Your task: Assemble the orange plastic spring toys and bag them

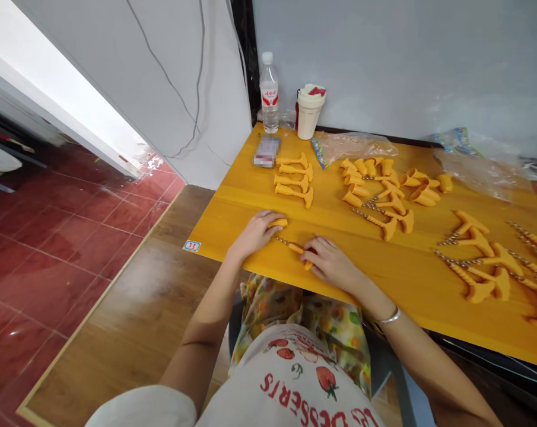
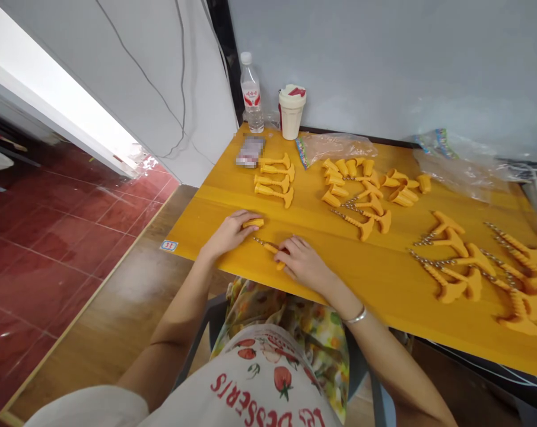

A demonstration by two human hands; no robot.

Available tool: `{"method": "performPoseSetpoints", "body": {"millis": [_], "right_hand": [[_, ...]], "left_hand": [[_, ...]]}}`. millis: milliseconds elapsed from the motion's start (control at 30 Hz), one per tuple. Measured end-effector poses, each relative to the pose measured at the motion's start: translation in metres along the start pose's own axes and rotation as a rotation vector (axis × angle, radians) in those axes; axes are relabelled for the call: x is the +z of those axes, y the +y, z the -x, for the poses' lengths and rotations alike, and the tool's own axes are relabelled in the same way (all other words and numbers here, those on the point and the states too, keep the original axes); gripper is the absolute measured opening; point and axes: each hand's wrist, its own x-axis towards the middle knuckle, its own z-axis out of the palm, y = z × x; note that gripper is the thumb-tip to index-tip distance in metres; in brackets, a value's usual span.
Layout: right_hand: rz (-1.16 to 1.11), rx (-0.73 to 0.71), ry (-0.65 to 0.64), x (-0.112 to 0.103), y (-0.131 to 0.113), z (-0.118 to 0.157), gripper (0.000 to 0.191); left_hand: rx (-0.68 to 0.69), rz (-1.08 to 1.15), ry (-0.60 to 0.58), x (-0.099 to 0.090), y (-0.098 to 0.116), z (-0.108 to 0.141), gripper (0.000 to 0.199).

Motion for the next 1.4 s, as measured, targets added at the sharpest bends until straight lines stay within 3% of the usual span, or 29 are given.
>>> {"method": "performPoseSetpoints", "body": {"millis": [200,333,500,667,800,867,900,1000,1067,1133,1200,1333,1400], "right_hand": [[-0.262,0.120,0.273,-0.025,0.009,0.010,0.010],[-0.296,0.124,0.231,-0.035,0.004,0.011,0.008],[-0.415,0.205,0.178,-0.030,-0.003,0.004,0.004],[-0.942,0.539,0.319,-0.014,-0.016,-0.005,0.018],[-1.312,0.666,0.272,-0.004,-0.029,-0.008,0.032],[-1.220,0.657,0.261,-0.005,-0.031,-0.005,0.041],[-1.068,0.636,0.294,-0.007,-0.029,-0.002,0.046],[-0.396,0.473,0.348,-0.019,-0.018,0.007,0.048],[-0.029,0.368,0.260,-0.026,-0.010,0.011,0.044],[0.116,0.340,0.151,-0.028,-0.007,0.013,0.046],[0.042,0.399,0.120,-0.026,-0.009,0.012,0.057],[-0.541,0.656,0.026,-0.018,-0.020,0.011,0.075],[-0.730,0.750,-0.036,-0.018,-0.024,0.012,0.078]], "left_hand": [[-0.037,0.246,0.024,-0.008,0.004,0.015,0.032],[0.022,0.344,0.010,-0.001,0.017,0.013,0.030],[0.114,0.374,-0.132,0.009,0.036,0.009,0.026],[0.123,0.379,-0.064,0.014,0.043,0.011,0.027],[0.142,0.391,0.013,0.018,0.042,0.013,0.022],[0.101,0.435,0.036,0.020,0.040,0.013,0.020],[0.063,0.466,0.049,0.020,0.040,0.013,0.020],[-0.048,0.547,0.068,0.022,0.041,0.014,0.021],[-0.064,0.551,0.061,0.022,0.043,0.015,0.020],[-0.023,0.526,0.070,0.023,0.047,0.016,0.018],[0.064,0.496,0.102,0.023,0.049,0.017,0.017],[0.299,0.444,0.149,0.024,0.047,0.017,0.014],[0.352,0.425,0.167,0.025,0.044,0.017,0.013]]}}
